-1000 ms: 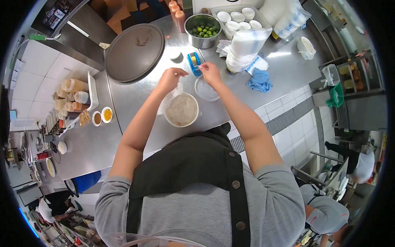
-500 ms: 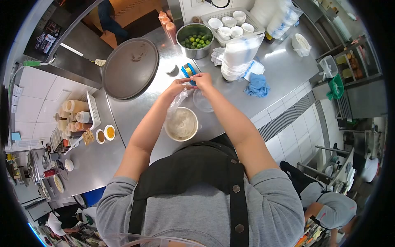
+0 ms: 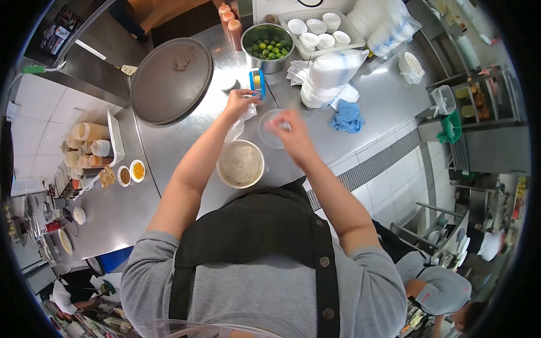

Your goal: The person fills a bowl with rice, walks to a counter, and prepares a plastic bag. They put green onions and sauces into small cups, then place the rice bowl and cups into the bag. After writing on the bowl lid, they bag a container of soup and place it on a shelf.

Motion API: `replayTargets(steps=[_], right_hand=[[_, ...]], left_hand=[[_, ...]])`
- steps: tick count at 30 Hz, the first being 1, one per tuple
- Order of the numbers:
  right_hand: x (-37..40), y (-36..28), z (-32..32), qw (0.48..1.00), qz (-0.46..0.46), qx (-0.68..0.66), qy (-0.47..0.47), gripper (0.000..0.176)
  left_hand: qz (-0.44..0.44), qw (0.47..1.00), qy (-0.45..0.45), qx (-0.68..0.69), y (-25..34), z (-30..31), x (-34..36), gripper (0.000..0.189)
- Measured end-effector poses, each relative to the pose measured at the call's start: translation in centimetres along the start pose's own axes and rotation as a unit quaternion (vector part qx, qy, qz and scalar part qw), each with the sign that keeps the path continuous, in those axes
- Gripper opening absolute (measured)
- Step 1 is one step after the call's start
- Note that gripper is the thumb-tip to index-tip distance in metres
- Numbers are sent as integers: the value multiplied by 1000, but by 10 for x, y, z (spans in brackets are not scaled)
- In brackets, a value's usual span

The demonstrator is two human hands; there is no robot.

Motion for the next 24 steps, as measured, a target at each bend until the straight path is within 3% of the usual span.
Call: replayTargets(steps=[1,3,6,10,13,15,18,24], right_hand=[[28,-18,12,998,-54,-35,-20,11],[70,-27,36,990,-2,48,-133,12],[104,-29,47,980,-57,65,-178,12],[104,-31,43,970,-16,78,-232,10],[105,-39,34,960,-29,30,-278,10],[105,-34,37,947,-46,-28,-317,10],[103,-38,47,947,-88,-126,-281,10],[88,-32,73,962,-49,-179,-202,11]], left_hand=[[29,999,-3,-39,21,1,9,26],[64,997,-17,39,3,0,-1,28],[108,989,-43,93,-2,2,-6,31],[223,942,-141,209,4,12,-11,34],[186,982,-19,20,33,-5,8,35],[144,989,-23,23,32,-8,10,35],[132,990,-33,39,28,-6,13,35],[127,991,-11,38,22,-13,9,35]])
Point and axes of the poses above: each hand's wrist, its own x-axis away from the middle knuckle, its own z-axis out of the back of the hand, y = z × x, the point moved 1 cm from there along -x, towards the middle knuckle, and after that the axes turned 11 degrees about y, right-handed, at the moved point
